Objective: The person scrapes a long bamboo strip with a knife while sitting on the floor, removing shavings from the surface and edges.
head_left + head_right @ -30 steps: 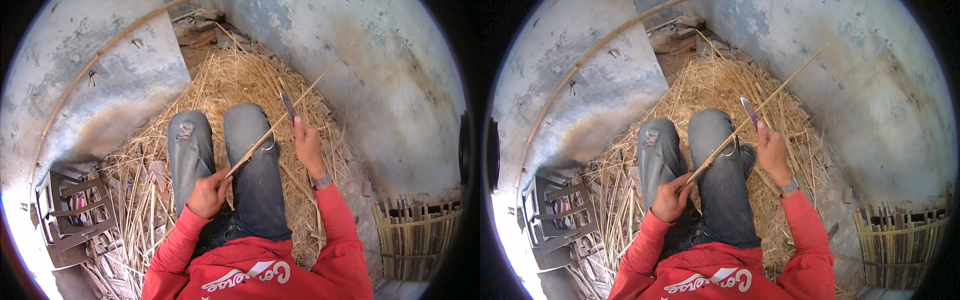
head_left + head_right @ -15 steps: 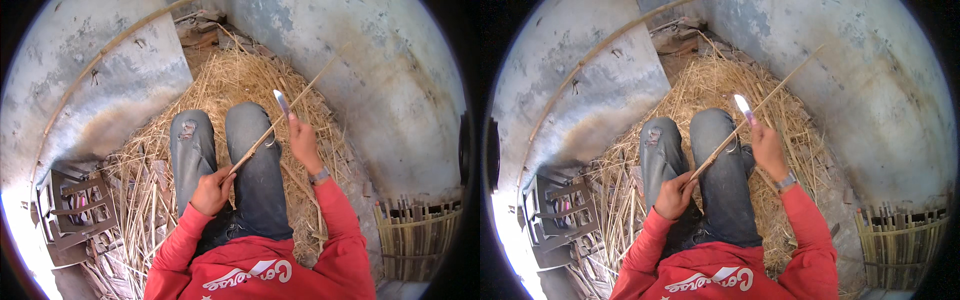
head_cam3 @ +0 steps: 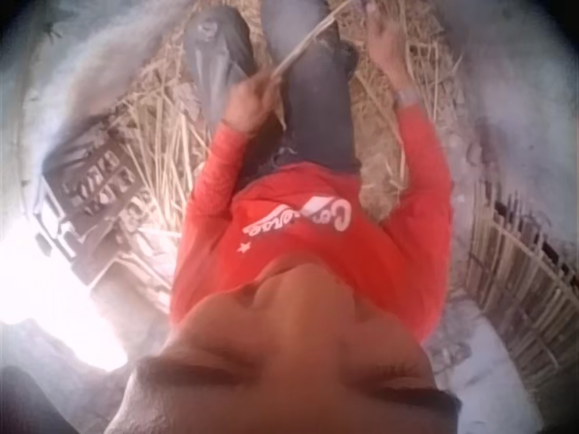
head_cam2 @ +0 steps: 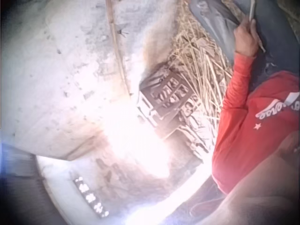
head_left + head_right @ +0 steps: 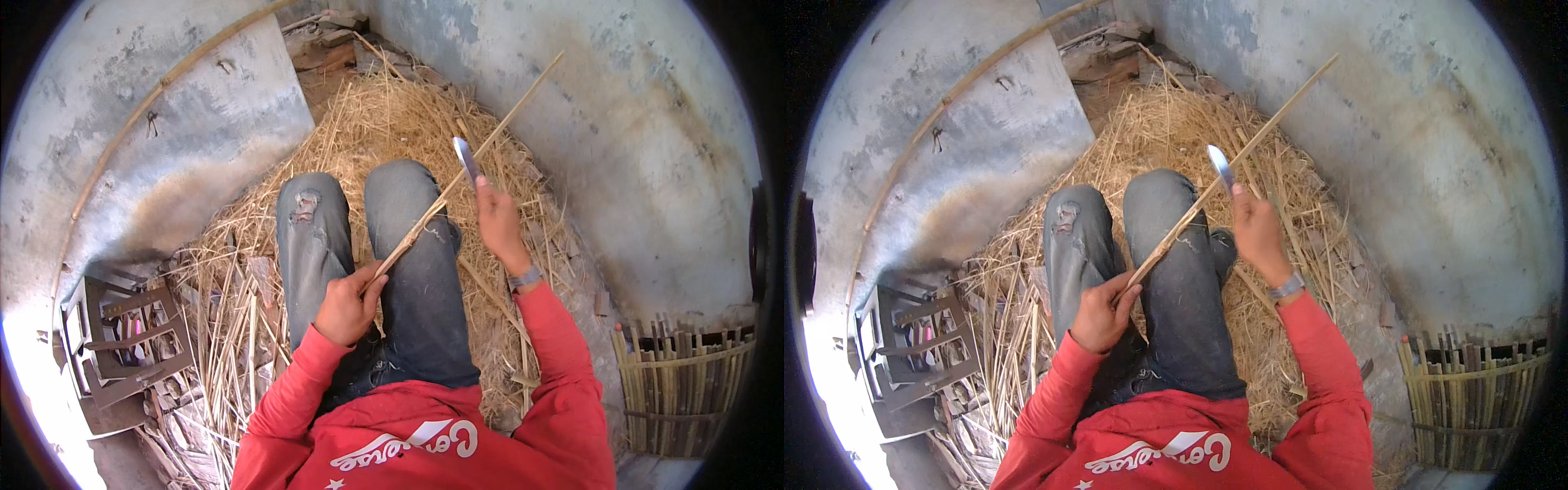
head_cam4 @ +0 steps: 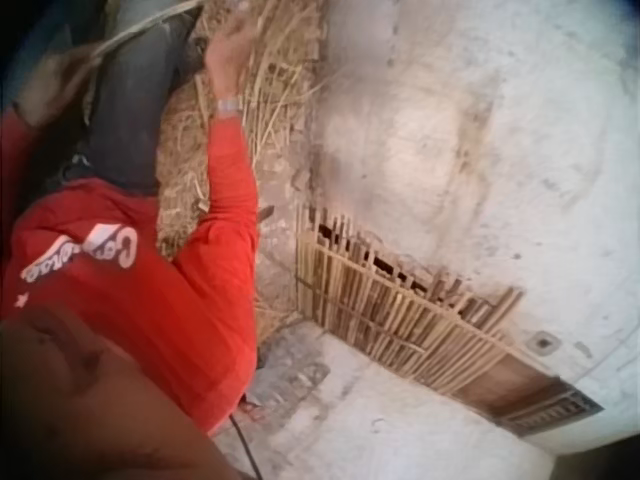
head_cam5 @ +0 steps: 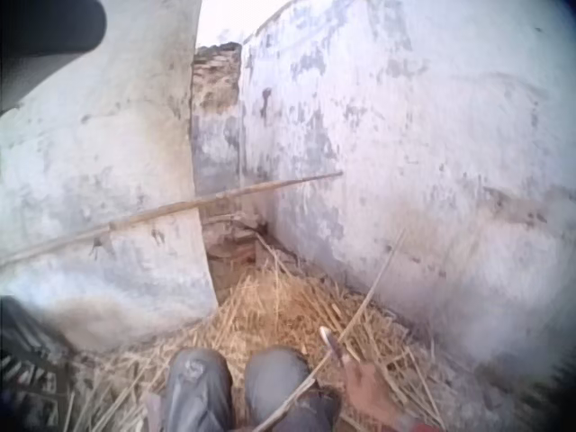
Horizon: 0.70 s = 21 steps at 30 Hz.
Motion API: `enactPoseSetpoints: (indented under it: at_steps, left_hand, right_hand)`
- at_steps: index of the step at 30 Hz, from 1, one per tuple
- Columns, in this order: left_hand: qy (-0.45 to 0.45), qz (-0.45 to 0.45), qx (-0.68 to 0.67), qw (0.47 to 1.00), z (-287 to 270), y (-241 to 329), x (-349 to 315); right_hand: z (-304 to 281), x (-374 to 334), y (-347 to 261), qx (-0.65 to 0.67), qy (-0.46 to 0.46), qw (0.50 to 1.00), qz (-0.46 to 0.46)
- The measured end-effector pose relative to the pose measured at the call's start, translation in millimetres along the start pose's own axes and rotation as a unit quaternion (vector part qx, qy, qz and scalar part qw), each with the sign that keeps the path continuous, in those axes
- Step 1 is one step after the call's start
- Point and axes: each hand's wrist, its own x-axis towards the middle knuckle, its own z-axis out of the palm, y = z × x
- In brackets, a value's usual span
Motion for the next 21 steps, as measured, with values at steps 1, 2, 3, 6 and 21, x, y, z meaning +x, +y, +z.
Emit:
enactPoseSetpoints:
  at_steps: [1, 2, 3, 6, 21]
  left_hand:
    - [-0.002, -0.003, -0.005, 1.000, 2, 0, 1]
    - [-0.003, -0.007, -0.009, 1.000, 3, 1, 1]
    - [-0.003, -0.008, -0.010, 1.000, 1, 3, 2]
    - [-0.011, -0.009, 0.011, 1.000, -2, 2, 3]
    - [-0.087, -0.033, -0.079, 0.993, -8, -5, -3]
  right_hand:
    - [10, -14, -2, 0.000, -0.016, 0.999, -0.046]
    - [26, -41, -6, 0.000, -0.032, 0.995, -0.092]
    - [21, -37, -4, -0.003, -0.037, 0.995, -0.094]
    - [-5, -8, 2, -0.012, -0.039, 0.997, -0.062]
    - [-21, -49, -32, 0.244, -0.404, 0.858, 0.205]
